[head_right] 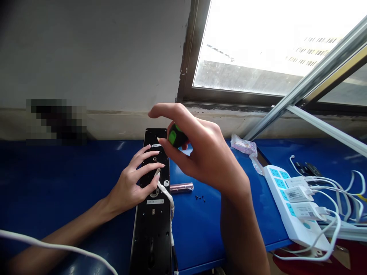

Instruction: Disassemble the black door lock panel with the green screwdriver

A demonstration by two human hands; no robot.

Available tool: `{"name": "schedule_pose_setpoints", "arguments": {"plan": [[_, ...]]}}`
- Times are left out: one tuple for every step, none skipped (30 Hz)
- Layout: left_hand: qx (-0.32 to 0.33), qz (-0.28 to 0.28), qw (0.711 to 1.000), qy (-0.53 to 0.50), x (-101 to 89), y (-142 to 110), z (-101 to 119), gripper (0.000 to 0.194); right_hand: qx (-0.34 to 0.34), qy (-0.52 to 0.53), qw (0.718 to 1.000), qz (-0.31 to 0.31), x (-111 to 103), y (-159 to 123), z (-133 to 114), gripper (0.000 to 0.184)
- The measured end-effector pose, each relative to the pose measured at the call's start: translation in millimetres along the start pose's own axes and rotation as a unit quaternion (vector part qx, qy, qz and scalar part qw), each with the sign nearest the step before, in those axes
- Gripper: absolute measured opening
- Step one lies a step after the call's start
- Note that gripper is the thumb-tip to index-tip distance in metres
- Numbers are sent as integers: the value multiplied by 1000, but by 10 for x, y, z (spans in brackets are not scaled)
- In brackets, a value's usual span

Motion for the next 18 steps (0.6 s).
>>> {"name": "schedule_pose_setpoints", "arguments": {"plan": [[1,0,1000,-1,2,-1,0,26,9,8,1000,-16,4,-3,-13,49],[3,1,1000,-1,3,-3,2,26,14,11,999,-27,6,-6,-29,51],[5,1,1000,-1,4,-5,4,26,14,5,999,-29,-1,-6,-44,51],[7,0,1000,0,5,-9,6,27,12,-9,1000,-19,-13,-3,-51,51],[9,0,1000,2,5,-12,9,28,0,-26,1000,0,-31,1,-61,48],[10,-1,1000,5,4,-15,13,28,-15,-44,999,24,-49,5,-65,44],[13,0,1000,7,1,-17,19,29,-29,-61,997,49,-64,5,-64,40],[15,2,1000,9,-3,-17,27,29,-42,-72,994,72,-77,3,-61,34],[19,3,1000,10,-7,-16,36,29,-48,-80,992,89,-86,0,-52,30],[23,5,1000,10,-11,-15,46,29,-51,-82,990,99,-90,-4,-42,26],[26,5,1000,10,-14,-13,54,30,-48,-82,990,101,-93,-7,-33,25],[28,5,1000,9,-15,-12,60,30,-42,-79,991,95,-93,-9,-25,26],[28,4,1000,9,-13,-11,63,30,-40,-74,993,85,-94,-10,-28,28],[28,3,1000,9,-12,-11,63,30,-38,-70,994,76,-99,-10,-35,32],[28,2,1000,9,-9,-11,62,30,-36,-66,995,66,-106,-9,-42,36],[28,3,1000,9,-7,-12,60,30,-36,-58,996,58,-115,-7,-52,39],[29,3,1000,8,-4,-13,59,30,-37,-48,997,51,-122,-4,-60,42],[30,3,1000,7,-2,-14,57,30,-38,-38,998,45,-127,-2,-66,44]]}}
Point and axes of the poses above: each hand's wrist, its own y-axis towards the middle knuckle, its own x-axis out of the palm, z = x × y, the point moved 6 cm from there along y, towards the middle knuckle, and after that the axes turned 11 degrees about z, right-handed, at the moved point
